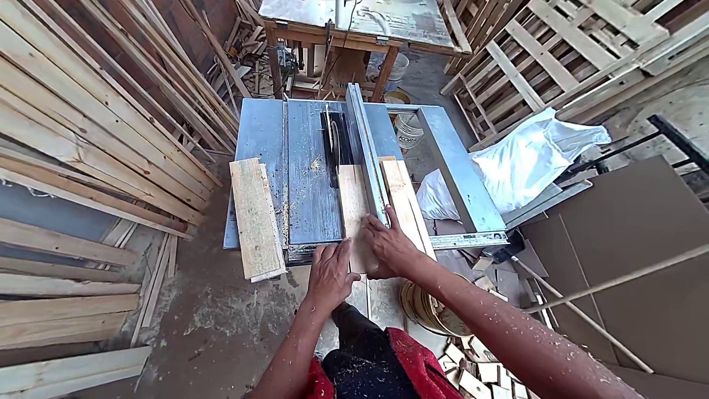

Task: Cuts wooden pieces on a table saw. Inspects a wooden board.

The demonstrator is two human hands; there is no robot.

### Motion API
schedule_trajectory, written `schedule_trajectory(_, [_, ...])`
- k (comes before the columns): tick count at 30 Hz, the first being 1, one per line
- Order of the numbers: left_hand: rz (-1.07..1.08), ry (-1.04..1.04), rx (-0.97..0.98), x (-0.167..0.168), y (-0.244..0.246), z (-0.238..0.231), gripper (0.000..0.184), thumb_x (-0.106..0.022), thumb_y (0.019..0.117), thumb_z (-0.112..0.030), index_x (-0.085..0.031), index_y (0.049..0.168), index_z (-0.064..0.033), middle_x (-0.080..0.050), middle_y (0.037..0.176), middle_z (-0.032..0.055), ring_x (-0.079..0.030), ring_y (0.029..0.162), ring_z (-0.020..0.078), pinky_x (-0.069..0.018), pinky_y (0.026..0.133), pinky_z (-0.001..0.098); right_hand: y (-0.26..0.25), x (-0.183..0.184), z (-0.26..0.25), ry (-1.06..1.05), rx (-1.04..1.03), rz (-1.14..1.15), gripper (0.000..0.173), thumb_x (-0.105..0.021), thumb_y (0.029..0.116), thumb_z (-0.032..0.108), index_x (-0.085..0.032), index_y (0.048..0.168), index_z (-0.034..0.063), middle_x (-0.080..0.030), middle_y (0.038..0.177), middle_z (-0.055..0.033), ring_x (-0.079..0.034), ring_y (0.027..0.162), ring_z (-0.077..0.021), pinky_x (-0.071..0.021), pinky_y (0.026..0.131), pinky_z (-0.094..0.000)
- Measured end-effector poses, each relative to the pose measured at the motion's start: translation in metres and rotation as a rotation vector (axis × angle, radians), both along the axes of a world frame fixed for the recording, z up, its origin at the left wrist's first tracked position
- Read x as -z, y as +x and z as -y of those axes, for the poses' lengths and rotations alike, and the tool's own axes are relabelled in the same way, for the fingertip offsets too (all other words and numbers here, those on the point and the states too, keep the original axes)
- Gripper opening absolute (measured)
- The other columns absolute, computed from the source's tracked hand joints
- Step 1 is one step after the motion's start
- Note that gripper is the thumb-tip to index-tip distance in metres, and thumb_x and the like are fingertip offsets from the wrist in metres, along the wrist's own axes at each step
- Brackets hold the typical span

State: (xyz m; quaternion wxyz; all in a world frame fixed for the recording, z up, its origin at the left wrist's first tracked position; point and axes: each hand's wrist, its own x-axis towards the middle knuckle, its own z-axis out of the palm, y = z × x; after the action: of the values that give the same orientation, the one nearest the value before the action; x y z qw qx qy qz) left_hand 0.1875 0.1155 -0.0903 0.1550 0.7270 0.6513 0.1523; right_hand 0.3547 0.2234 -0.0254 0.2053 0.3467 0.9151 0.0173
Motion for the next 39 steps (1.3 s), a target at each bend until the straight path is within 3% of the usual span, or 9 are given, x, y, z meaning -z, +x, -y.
schedule_trajectory(5, [0.037, 0.122, -0.037, 0.004, -0.005, -0.014, 0.079, -0.08, 0.0842, -0.046, -0.049, 0.151, -0.0179, -0.062, 0.143, -0.0027, -0.052, 0.134, 0.0194, -0.0276, 0.12, 0.0477, -0.009, 0.0, -0.015, 0.024, -0.006, 0.027, 0.116, -0.077, 0.0548, 0.079, -0.057, 0.139, 0.0013, -0.058, 0.146, -0.0134, -0.031, 0.153, -0.0348, 0.0011, 0.122, -0.0713])
schedule_trajectory(8, [0.068, 0.208, -0.081, 0.006, -0.006, -0.025, 0.077, -0.085, 0.0772, -0.044, -0.054, 0.145, -0.0217, -0.054, 0.148, -0.0028, -0.052, 0.129, 0.0231, -0.035, 0.11, 0.0515, -0.015, -0.001, -0.026, 0.036, -0.008, 0.056, 0.119, -0.076, 0.0549, 0.08, -0.056, 0.14, 0.0, -0.057, 0.147, -0.0148, -0.033, 0.151, -0.0344, 0.0015, 0.122, -0.0708])
schedule_trajectory(13, [0.119, 0.235, -0.177, 0.003, -0.009, -0.04, 0.078, -0.09, 0.07, -0.043, -0.058, 0.139, -0.0216, -0.059, 0.135, 0.0071, -0.056, 0.117, 0.03, -0.0431, 0.098, 0.0529, -0.021, 0.0, -0.046, 0.032, 0.011, 0.067, 0.119, -0.073, 0.0568, 0.083, -0.054, 0.143, 0.0024, -0.056, 0.148, -0.0131, -0.037, 0.15, -0.0326, -0.0003, 0.121, -0.0715])
schedule_trajectory(18, [0.168, 0.195, -0.267, -0.005, -0.012, -0.063, 0.07, -0.092, 0.0695, -0.039, -0.062, 0.129, -0.0186, -0.061, 0.125, 0.009, -0.057, 0.111, 0.0311, -0.0447, 0.092, 0.0512, -0.026, 0.001, -0.074, 0.041, -0.015, 0.031, 0.115, -0.074, 0.0572, 0.081, -0.057, 0.14, 0.0038, -0.058, 0.146, -0.012, -0.039, 0.148, -0.0317, -0.0013, 0.121, -0.0723])
schedule_trajectory(28, [0.254, 0.148, -0.436, -0.009, -0.015, -0.103, 0.057, -0.092, 0.0711, -0.039, -0.065, 0.116, -0.0143, -0.063, 0.115, 0.011, -0.059, 0.11, 0.0318, -0.0459, 0.093, 0.0523, -0.039, -0.001, -0.128, 0.059, -0.041, 0.003, 0.114, -0.072, 0.0547, 0.084, -0.06, 0.138, 0.006, -0.06, 0.142, -0.0117, -0.044, 0.145, -0.0318, -0.0026, 0.121, -0.0723])
schedule_trajectory(30, [0.294, 0.174, -0.432, 0.0, -0.017, -0.107, 0.054, -0.09, 0.0739, -0.041, -0.066, 0.113, -0.0117, -0.064, 0.112, 0.0114, -0.062, 0.105, 0.0306, -0.0499, 0.092, 0.051, -0.042, -0.002, -0.137, 0.072, -0.05, 0.0, 0.114, -0.071, 0.0535, 0.085, -0.061, 0.136, 0.0074, -0.062, 0.141, -0.0109, -0.046, 0.143, -0.0315, -0.0032, 0.121, -0.0723])
schedule_trajectory(33, [0.36, 0.286, -0.394, 0.017, -0.02, -0.108, 0.051, -0.085, 0.0799, -0.047, -0.065, 0.107, -0.009, -0.064, 0.103, 0.0105, -0.065, 0.092, 0.027, -0.0546, 0.082, 0.0461, -0.044, 0.0, -0.146, 0.082, -0.063, 0.013, 0.117, -0.071, 0.0521, 0.085, -0.06, 0.138, 0.0077, -0.06, 0.144, -0.0108, -0.044, 0.144, -0.0308, -0.0028, 0.121, -0.0727])
schedule_trajectory(36, [0.415, 0.341, -0.396, 0.02, -0.019, -0.103, 0.034, -0.078, 0.0863, -0.034, -0.065, 0.104, -0.0074, -0.065, 0.098, 0.0091, -0.066, 0.087, 0.0244, -0.0574, 0.079, 0.0436, -0.045, 0.001, -0.156, 0.092, -0.073, 0.003, 0.116, -0.071, 0.0521, 0.085, -0.059, 0.139, 0.0087, -0.06, 0.143, -0.01, -0.044, 0.144, -0.0309, -0.002, 0.121, -0.0725])
schedule_trajectory(39, [0.44, 0.374, -0.395, 0.024, -0.016, -0.097, 0.017, -0.066, 0.0859, -0.017, -0.064, 0.1, -0.007, -0.065, 0.093, 0.0079, -0.066, 0.084, 0.023, -0.0578, 0.075, 0.0419, -0.047, 0.002, -0.166, 0.095, -0.082, -0.004, 0.113, -0.071, 0.052, 0.085, -0.062, 0.135, 0.0092, -0.062, 0.14, -0.0093, -0.046, 0.143, -0.03, -0.0026, 0.121, -0.0725])
